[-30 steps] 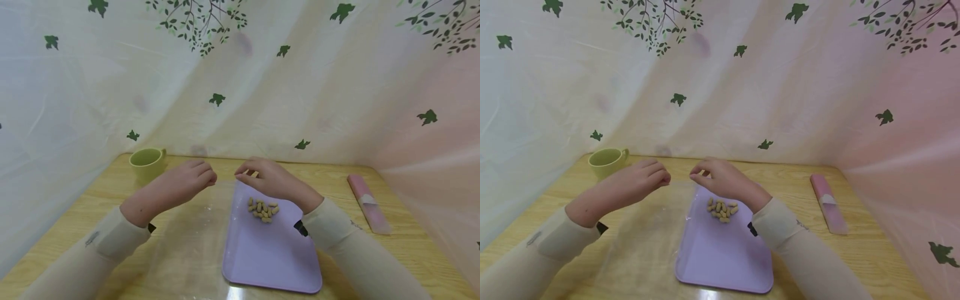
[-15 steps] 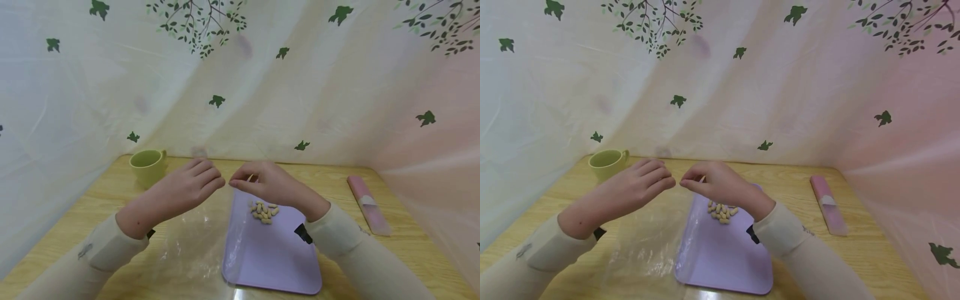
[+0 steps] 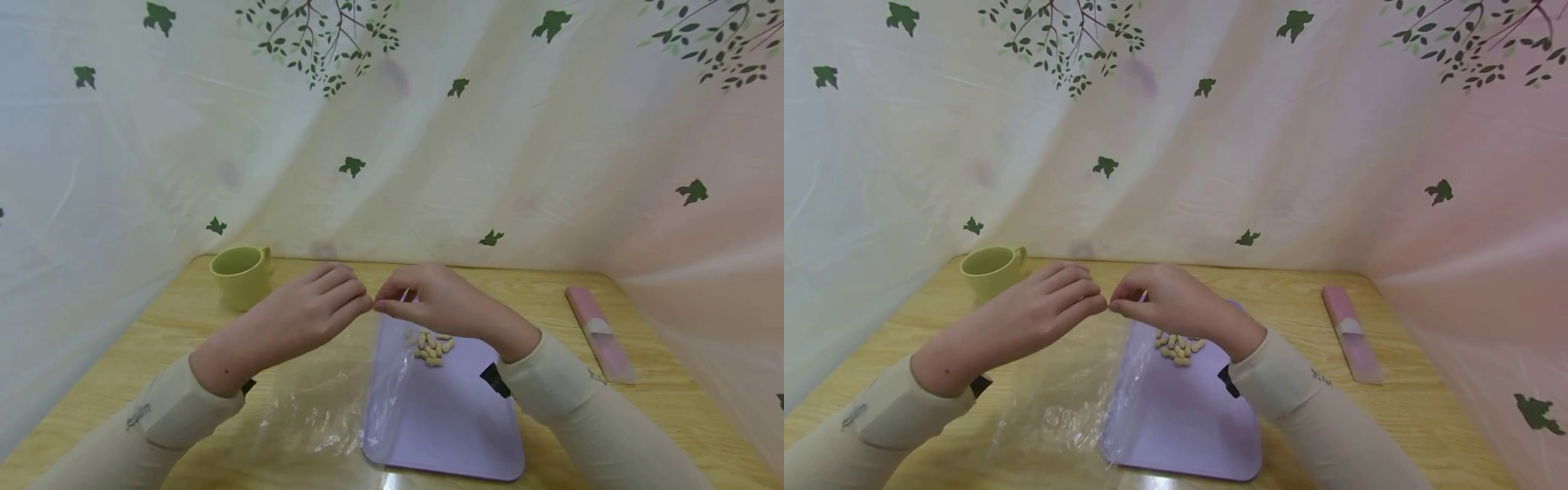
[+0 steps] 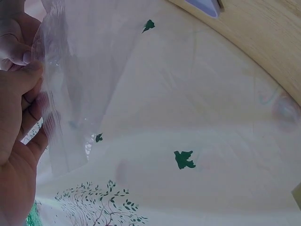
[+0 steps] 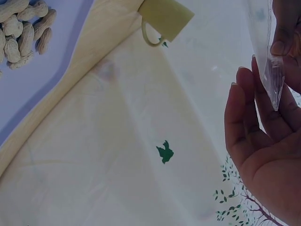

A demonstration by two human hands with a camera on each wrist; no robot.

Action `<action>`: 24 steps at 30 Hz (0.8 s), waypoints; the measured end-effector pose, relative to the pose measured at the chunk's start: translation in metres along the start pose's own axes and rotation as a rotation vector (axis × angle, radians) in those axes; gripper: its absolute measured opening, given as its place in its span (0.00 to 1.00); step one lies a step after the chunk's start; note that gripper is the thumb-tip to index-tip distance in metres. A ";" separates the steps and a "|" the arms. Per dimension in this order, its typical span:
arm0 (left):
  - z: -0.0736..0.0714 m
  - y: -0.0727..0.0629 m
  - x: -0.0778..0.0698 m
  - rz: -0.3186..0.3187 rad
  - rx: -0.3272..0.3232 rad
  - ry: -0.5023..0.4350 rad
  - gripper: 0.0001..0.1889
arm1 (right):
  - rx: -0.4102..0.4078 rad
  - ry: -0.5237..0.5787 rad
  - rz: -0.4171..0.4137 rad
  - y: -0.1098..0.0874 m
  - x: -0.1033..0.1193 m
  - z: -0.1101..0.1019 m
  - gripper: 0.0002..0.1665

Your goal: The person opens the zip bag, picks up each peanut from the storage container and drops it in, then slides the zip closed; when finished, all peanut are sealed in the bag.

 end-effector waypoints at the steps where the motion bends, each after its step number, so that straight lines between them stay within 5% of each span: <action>1: 0.000 0.000 0.000 0.001 -0.005 -0.002 0.16 | 0.005 -0.004 0.002 0.000 0.000 0.000 0.06; 13: 0.007 -0.004 -0.005 0.031 -0.025 0.013 0.10 | 0.042 -0.137 0.028 0.001 0.004 0.008 0.10; 20: 0.011 -0.007 -0.011 0.032 0.001 0.034 0.23 | -0.001 -0.135 0.157 -0.001 0.005 0.014 0.10; 24: 0.012 -0.007 -0.017 0.037 -0.007 0.041 0.20 | -0.023 -0.125 0.237 -0.001 0.003 0.015 0.11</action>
Point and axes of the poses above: each hand's wrist, its own y-axis towards the middle knuckle, its own z-axis out of the palm, x = y × z, the point moved 2 cm from there along y, towards the middle knuckle, and after that the axes turned 5 degrees about -z, right-handed, at the moved point
